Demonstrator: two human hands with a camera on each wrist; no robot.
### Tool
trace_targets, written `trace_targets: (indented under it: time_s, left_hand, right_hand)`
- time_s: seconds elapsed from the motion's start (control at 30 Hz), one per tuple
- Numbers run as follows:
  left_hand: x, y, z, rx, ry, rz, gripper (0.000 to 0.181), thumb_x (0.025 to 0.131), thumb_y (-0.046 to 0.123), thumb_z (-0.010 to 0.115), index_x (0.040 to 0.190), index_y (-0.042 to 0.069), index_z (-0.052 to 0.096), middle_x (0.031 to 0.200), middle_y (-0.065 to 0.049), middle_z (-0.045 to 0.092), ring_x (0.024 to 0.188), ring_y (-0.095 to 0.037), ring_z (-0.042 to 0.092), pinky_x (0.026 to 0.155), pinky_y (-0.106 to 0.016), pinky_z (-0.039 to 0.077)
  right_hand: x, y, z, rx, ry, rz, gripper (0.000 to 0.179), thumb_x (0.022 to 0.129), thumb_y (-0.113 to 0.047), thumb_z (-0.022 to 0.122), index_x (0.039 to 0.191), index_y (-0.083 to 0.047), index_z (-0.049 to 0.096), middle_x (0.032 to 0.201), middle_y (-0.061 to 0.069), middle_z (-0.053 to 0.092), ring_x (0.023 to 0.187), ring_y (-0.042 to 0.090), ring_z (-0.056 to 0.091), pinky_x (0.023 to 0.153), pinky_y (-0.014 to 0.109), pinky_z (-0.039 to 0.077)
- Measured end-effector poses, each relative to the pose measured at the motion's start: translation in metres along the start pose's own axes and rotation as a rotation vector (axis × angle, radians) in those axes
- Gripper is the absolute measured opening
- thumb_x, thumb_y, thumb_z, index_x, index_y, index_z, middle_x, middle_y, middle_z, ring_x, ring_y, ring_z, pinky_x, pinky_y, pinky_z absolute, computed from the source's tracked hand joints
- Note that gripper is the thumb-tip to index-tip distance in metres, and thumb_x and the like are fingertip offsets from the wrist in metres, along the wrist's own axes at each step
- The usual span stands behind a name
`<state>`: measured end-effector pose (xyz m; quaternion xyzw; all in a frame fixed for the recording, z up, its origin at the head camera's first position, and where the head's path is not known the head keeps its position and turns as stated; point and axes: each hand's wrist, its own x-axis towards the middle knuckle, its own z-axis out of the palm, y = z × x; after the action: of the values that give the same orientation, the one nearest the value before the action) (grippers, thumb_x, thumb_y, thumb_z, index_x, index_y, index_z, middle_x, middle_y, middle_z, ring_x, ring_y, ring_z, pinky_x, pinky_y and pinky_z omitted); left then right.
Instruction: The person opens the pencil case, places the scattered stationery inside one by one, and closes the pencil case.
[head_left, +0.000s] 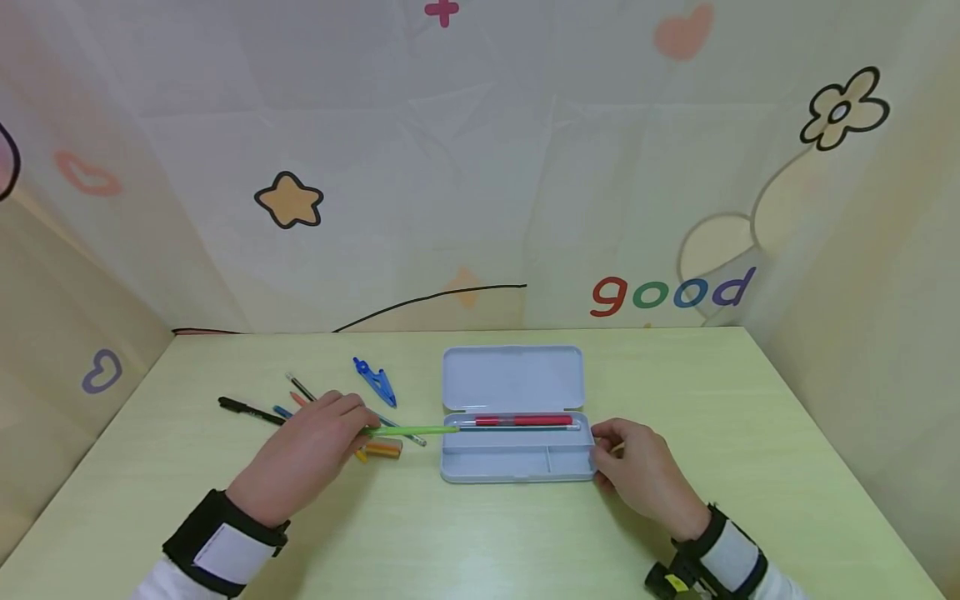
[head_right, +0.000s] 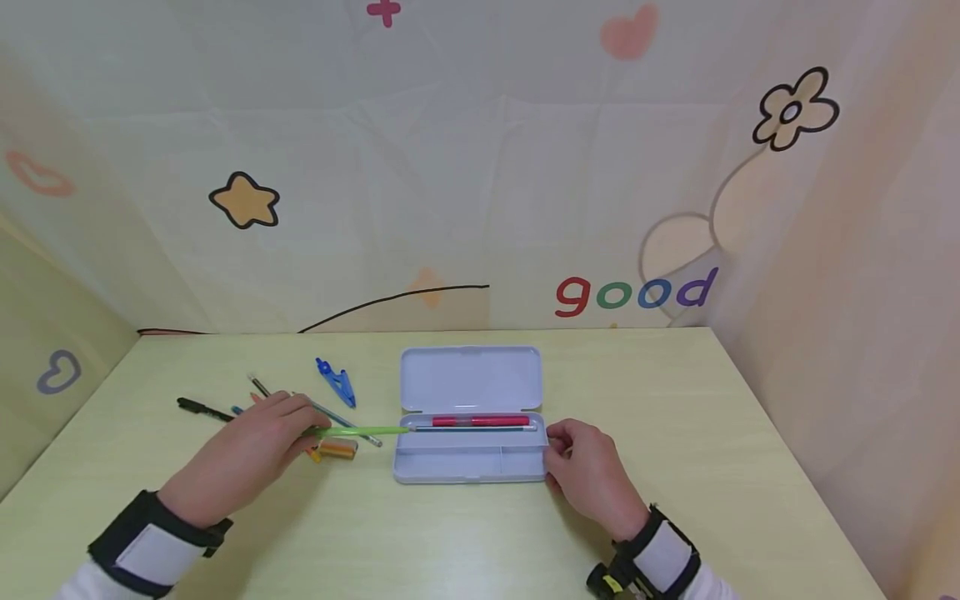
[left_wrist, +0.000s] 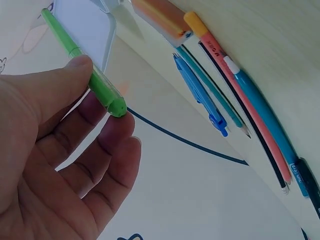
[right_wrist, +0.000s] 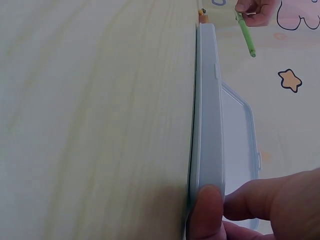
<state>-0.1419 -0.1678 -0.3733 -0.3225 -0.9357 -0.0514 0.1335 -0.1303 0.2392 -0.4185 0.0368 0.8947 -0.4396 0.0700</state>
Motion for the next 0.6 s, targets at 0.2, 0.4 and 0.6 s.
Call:
trace_targets:
  time_s: [0.2, 0.4, 0.6]
  left_hand:
    - [0.006, 0.004, 0.001, -0.024, 0.027, 0.012, 0.025, 0.087, 0.007, 0.089, 0.108, 0.011, 0.077, 0.103, 0.003, 0.071, 0.093, -0.017, 0.061, 0.083, -0.032, 0.057]
    - [0.012, 0.008, 0.004, -0.048, 0.049, 0.038, 0.022, 0.087, 0.004, 0.087, 0.105, 0.010, 0.076, 0.101, 0.002, 0.070, 0.093, -0.018, 0.062, 0.083, -0.032, 0.057]
    - [0.020, 0.015, 0.006, -0.068, 0.019, 0.021, 0.017, 0.091, 0.009, 0.085, 0.106, 0.010, 0.077, 0.100, 0.003, 0.069, 0.093, -0.017, 0.059, 0.083, -0.032, 0.056]
  right_hand:
    - [0.000, -0.001, 0.000, -0.003, 0.004, -0.009, 0.028, 0.100, -0.003, 0.062, 0.126, 0.006, 0.065, 0.090, 0.010, 0.062, 0.068, 0.019, 0.063, 0.059, 0.026, 0.054]
    - [0.000, -0.002, 0.000, 0.002, -0.001, -0.020, 0.029, 0.100, -0.003, 0.062, 0.127, 0.007, 0.065, 0.091, 0.009, 0.062, 0.068, 0.019, 0.062, 0.059, 0.027, 0.054]
    - [-0.001, -0.002, -0.001, -0.008, -0.001, -0.020, 0.029, 0.100, -0.003, 0.062, 0.127, 0.007, 0.065, 0.091, 0.009, 0.062, 0.068, 0.019, 0.062, 0.059, 0.027, 0.053]
